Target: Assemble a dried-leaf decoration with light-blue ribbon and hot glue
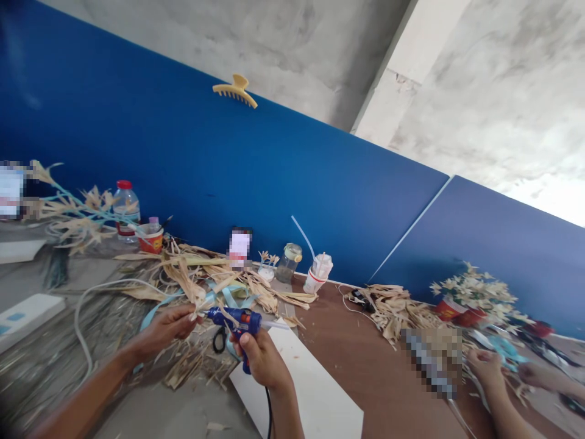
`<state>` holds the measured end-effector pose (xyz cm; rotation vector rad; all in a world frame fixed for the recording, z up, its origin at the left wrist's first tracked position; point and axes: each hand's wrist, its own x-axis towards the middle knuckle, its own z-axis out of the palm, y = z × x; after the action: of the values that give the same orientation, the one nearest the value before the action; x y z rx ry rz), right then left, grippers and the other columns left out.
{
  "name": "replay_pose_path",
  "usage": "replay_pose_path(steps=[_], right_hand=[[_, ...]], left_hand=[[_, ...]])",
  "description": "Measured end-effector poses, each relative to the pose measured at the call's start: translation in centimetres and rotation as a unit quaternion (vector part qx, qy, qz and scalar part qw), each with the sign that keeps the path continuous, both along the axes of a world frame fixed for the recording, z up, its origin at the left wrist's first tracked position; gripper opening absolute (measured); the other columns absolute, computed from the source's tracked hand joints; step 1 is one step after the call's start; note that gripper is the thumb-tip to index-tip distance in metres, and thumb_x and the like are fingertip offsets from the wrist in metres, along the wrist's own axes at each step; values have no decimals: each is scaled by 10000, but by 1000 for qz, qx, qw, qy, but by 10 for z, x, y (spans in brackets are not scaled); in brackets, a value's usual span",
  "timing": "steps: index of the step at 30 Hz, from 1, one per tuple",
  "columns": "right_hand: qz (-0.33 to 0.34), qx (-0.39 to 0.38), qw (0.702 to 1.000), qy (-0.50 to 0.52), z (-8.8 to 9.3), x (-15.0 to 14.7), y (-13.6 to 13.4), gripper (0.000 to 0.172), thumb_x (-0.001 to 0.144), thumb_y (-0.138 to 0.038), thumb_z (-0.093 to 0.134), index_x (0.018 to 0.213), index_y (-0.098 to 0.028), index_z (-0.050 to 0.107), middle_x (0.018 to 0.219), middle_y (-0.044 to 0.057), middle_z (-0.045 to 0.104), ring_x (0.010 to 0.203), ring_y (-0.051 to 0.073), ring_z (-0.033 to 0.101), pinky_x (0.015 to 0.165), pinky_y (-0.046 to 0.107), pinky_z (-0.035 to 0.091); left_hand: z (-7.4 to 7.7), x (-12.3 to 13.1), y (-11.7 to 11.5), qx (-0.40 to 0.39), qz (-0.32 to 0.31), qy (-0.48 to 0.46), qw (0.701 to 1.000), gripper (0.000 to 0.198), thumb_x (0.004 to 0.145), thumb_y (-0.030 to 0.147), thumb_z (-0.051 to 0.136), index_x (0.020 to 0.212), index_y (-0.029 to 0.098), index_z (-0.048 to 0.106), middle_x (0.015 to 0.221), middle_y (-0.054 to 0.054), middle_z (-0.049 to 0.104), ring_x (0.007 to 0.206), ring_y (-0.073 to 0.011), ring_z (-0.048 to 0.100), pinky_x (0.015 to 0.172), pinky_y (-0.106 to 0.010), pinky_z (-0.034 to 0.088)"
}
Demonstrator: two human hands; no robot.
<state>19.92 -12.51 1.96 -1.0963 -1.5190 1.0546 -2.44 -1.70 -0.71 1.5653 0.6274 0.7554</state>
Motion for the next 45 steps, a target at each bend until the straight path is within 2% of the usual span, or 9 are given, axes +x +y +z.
replay_pose_path(steps=[10, 19, 35, 41, 45], right_hand=[[-4, -2, 1000, -8, 1, 0, 0, 596, 822, -676, 370, 846, -139, 626, 628, 14, 478, 539, 104, 408, 500, 239, 319], [3, -4, 1000, -1, -3, 1, 2, 602, 813, -688, 371, 866, -139, 614, 659, 17, 484, 545, 103, 403, 508, 240, 318], [9, 4, 1000, 5, -3, -1, 3, 578, 822, -665, 391, 850, -138, 626, 641, 20, 489, 549, 105, 415, 517, 245, 326], [-39, -9, 994, 100, 5, 0, 0, 598, 761, -707, 448, 845, -143, 630, 625, 29, 513, 536, 115, 412, 496, 250, 329], [-62, 8, 990, 127, 9, 4, -1, 547, 783, -674, 446, 879, -169, 636, 659, 42, 553, 536, 129, 426, 510, 272, 352]], left_hand=[[7, 1, -2, 1, 1, 6, 1000, 447, 789, 571, 496, 786, 139, 611, 555, 56, 345, 511, -84, 289, 486, -225, 213], [3, 1, -1, 7, 4, 5, 1000, 422, 801, 547, 499, 770, 144, 619, 546, 54, 350, 505, -83, 279, 483, -227, 206], [9, 2, -4, -3, 11, 8, 1000, 456, 774, 584, 513, 769, 140, 616, 556, 54, 357, 506, -81, 296, 489, -234, 209], [0, 2, 0, -49, 6, -25, 998, 431, 770, 563, 540, 805, 139, 607, 527, 71, 321, 492, -74, 259, 484, -232, 185], [-3, 2, 1, -78, -4, -57, 995, 386, 787, 523, 550, 814, 140, 593, 515, 76, 323, 483, -70, 257, 481, -227, 185]])
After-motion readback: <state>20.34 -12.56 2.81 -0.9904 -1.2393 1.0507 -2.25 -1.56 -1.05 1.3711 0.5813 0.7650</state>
